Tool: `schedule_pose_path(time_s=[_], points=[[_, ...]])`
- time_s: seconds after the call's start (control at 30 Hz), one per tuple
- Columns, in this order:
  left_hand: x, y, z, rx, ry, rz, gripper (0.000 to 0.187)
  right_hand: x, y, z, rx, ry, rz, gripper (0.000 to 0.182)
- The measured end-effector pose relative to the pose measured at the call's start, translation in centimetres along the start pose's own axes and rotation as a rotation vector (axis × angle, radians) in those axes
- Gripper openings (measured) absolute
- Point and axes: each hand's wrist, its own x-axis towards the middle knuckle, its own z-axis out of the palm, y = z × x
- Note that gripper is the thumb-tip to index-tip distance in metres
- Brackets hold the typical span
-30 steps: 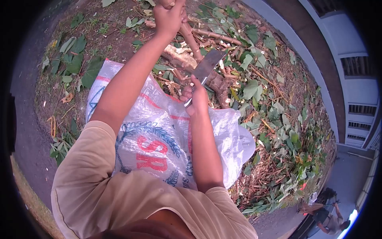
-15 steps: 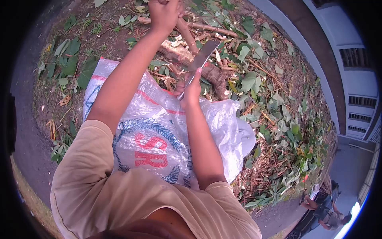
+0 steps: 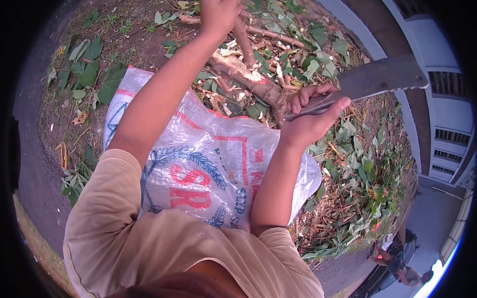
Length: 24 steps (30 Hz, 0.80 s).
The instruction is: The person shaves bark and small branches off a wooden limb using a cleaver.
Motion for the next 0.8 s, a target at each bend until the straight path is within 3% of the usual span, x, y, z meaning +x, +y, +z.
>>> schedule_pose_path(time_s=[0.07,0.13,0.17,0.2,0.23,0.4,0.47,0.5,0.53,0.6,0.67,0.7,0.77,0.8], points=[[-0.1,0.7,0.4,0.012,-0.014,-0.038,0.033,-0.2,2.4,0.2,0.258,0.050,-0.266,0.058],[-0.4,0.8,0.6,-0.035,-0.020,-0.035,0.034,-2.8,9.7,1.2,0.262,0.193,-0.189,0.062],[-0.4,0.6,0.7,-0.050,-0.039,-0.012,0.034,-5.5,13.1,0.3,0.083,0.159,0.204,0.060],[-0.3,0.3,0.7,-0.055,-0.064,-0.006,0.034,-6.3,14.9,-0.2,0.049,0.096,0.858,0.057],[-0.2,0.3,0.6,-0.043,-0.049,-0.023,0.035,-6.3,14.8,0.3,0.092,0.087,0.992,0.054],[0.9,-0.7,-0.6,0.091,-0.069,-0.034,0.038,-4.6,13.4,-1.3,0.331,0.124,1.013,0.053],[2.2,-0.7,-1.3,0.147,-0.124,-0.057,0.036,-3.7,13.3,-2.3,0.617,0.055,1.087,0.055],[2.3,-0.2,-1.3,0.078,-0.061,-0.130,0.033,-2.5,12.5,-3.0,0.804,0.071,1.158,0.055],[1.9,0.2,-1.4,0.014,0.003,-0.212,0.030,-1.7,10.6,-3.3,0.800,0.069,1.164,0.055],[1.3,0.1,-1.3,-0.073,0.096,-0.233,0.027,-0.6,6.2,-3.2,0.797,-0.073,0.980,0.056],[1.3,-0.7,-1.4,-0.190,0.113,-0.145,0.026,-0.1,2.7,-2.7,0.497,-0.176,0.569,0.056],[1.0,-0.7,-0.9,-0.203,0.127,-0.113,0.028,0.2,2.4,-2.1,0.503,-0.167,0.560,0.056],[0.0,0.1,-0.1,-0.171,0.043,-0.060,0.027,0.2,2.4,-0.8,0.227,0.152,-0.012,0.057],[-0.1,0.5,0.2,-0.140,-0.023,0.002,0.026,-0.3,4.1,-0.3,0.297,0.174,-0.081,0.058]])
